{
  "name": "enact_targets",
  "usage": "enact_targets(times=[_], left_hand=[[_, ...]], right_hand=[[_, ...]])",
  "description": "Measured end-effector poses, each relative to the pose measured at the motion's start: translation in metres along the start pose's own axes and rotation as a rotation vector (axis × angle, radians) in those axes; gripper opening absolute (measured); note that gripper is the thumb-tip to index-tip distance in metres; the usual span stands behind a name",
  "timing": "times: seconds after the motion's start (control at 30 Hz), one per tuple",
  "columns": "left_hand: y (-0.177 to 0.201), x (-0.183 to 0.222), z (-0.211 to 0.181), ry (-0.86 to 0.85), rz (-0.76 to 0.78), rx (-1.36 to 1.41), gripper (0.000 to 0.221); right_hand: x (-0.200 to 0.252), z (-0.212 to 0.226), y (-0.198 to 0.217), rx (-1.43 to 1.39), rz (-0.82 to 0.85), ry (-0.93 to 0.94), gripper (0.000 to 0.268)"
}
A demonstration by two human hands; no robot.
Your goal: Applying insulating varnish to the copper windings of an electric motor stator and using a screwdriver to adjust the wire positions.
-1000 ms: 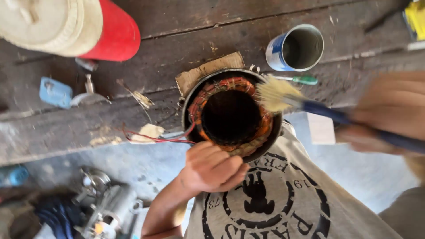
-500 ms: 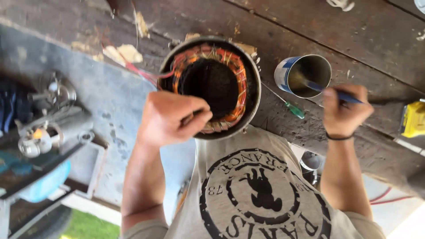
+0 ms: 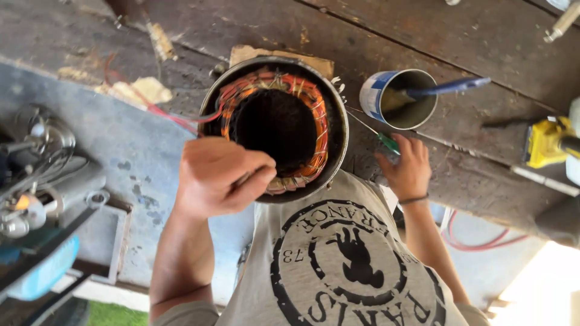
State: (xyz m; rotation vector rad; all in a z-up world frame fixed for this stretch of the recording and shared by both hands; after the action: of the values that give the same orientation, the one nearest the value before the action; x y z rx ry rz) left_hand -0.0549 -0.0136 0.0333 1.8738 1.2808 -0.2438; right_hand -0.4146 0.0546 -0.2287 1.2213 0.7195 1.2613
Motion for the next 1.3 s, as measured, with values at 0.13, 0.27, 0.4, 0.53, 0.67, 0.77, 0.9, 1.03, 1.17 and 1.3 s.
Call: enact_targets(times=[0.13,0.27,0.4,0.53,0.67,0.77,0.9,1.03,1.17,1.3], left_hand=[[-0.009,-0.008,0.0,-0.013,0.158,-0.106,0.019],[-0.024,-0.016,-0.016,-0.115,0.283,-0.227,0.017],[-0.049,-0.029,-0.031,-0.141,0.355,-0.085,0.021],[-0.062,-0.026,-0.04,-0.209,0.331,-0.09,0.04],[-0.072,-0.024,-0.023,-0.165,0.412,-0.261,0.052],[-0.078,-0.03,-0.024,-0.239,0.456,-0.336,0.051],[-0.083,-0.031,-0.023,-0.232,0.489,-0.275,0.052],[-0.09,-0.025,-0.019,-0.216,0.542,-0.309,0.06],[-0.093,-0.023,-0.016,-0.208,0.551,-0.323,0.061],[-0.091,-0.026,-0.015,-0.194,0.552,-0.313,0.06]], right_hand=[[0.0,0.008,0.002,-0.053,0.114,-0.063,0.03],[0.039,-0.001,0.065,-0.467,0.247,-0.133,0.028],[0.088,-0.022,0.147,-0.843,-0.185,0.059,0.039],[0.106,0.056,0.169,-0.777,-0.225,0.155,0.032],[0.122,0.087,0.17,-0.888,-0.395,0.084,0.039],[0.134,0.08,0.169,-0.927,-0.436,0.334,0.028],[0.129,0.092,0.181,-0.888,-0.453,0.436,0.029],[0.12,0.112,0.178,-0.871,-0.268,0.517,0.029],[0.103,0.114,0.176,-1.035,-0.315,0.263,0.04],[0.104,0.117,0.179,-0.964,-0.165,0.29,0.033]])
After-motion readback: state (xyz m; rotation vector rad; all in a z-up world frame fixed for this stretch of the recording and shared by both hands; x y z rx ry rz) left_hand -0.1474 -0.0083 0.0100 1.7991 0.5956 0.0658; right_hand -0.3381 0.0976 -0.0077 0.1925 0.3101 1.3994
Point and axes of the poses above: each hand's wrist, its own x-axis away from the middle knuckle, its own y-axis out of the back of the hand, z = x × y, the point moved 10 cm from there along -x, towards the middle knuckle, and after that the axes turned 14 degrees about -y, right-handed, at the moved point
